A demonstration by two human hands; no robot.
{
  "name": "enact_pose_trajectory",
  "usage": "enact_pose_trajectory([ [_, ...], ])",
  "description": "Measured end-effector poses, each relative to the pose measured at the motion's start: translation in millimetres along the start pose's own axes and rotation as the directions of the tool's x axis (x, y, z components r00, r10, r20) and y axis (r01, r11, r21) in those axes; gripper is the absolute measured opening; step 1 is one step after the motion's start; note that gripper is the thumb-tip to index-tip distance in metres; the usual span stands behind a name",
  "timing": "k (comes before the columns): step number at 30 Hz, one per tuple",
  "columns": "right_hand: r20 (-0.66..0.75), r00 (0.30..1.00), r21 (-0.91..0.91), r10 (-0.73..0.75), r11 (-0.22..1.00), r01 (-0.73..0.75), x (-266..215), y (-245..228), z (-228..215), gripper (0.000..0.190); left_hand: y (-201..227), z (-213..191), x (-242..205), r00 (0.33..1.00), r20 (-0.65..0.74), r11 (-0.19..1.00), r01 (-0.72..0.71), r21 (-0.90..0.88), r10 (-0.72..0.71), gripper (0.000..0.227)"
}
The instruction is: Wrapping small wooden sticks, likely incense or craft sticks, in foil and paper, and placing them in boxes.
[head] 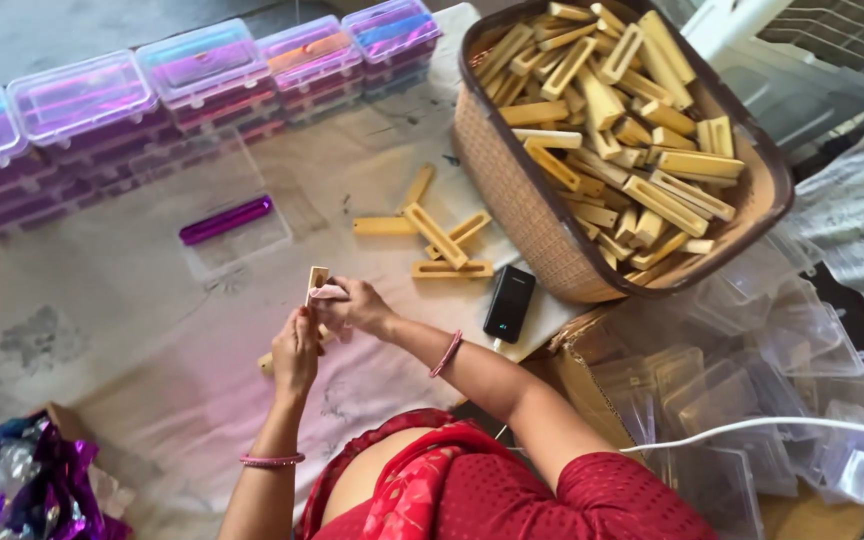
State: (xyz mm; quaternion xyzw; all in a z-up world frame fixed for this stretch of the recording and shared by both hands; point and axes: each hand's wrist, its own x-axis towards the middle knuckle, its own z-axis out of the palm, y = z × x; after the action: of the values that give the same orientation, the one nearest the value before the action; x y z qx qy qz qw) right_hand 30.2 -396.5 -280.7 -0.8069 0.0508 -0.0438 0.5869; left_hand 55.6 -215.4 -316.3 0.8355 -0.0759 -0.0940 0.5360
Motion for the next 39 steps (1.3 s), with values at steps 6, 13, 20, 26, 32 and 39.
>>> enact_pose_trajectory([
  [6, -0.215, 0.976, 0.385, -0.038, 0.915, 0.12, 9.0, -2.8, -151.0, 0.023, -0.7, 2.0, -0.1, 0.906, 0.264, 0.931, -0.359, 0.068, 0.331, 0.037],
  [13, -0.65, 0.727, 0.663, 0.219, 0.63, 0.403, -10.7, -31.3, -301.5, 0.049, -26.8, -17.8, -4.7, 0.942, 0.232, 0.648, -0.336, 0.684, 0.242, 0.046],
  [20, -0.713, 0.54, -0.128, 0.448, 0.673, -0.728, 2.5, -21.1, -392.8, 0.031, -66.4, -20.9, -6.9, 0.914, 0.201, 0.651, -0.394, 0.649, 0.354, 0.041],
  [26, -0.489, 0.872, -0.767, -0.016, 0.483, -0.422, 51.3, 109.2, -440.3, 0.061, -78.6, -18.8, -15.7, 0.913, 0.1, 0.713, -0.374, 0.593, 0.395, 0.041],
  [32, -0.597, 0.758, -0.653, 0.265, 0.388, -0.65, 26.3, -4.4, -391.1, 0.03, -75.6, -21.1, -22.2, 0.926, 0.083, 0.724, -0.342, 0.599, 0.369, 0.043],
  [39, -0.719, 0.666, -0.609, -0.199, 0.643, -0.464, 28.5, 22.0, -414.6, 0.029, -81.4, -16.7, -15.4, 0.949, 0.104, 0.683, -0.287, 0.671, 0.297, 0.042],
])
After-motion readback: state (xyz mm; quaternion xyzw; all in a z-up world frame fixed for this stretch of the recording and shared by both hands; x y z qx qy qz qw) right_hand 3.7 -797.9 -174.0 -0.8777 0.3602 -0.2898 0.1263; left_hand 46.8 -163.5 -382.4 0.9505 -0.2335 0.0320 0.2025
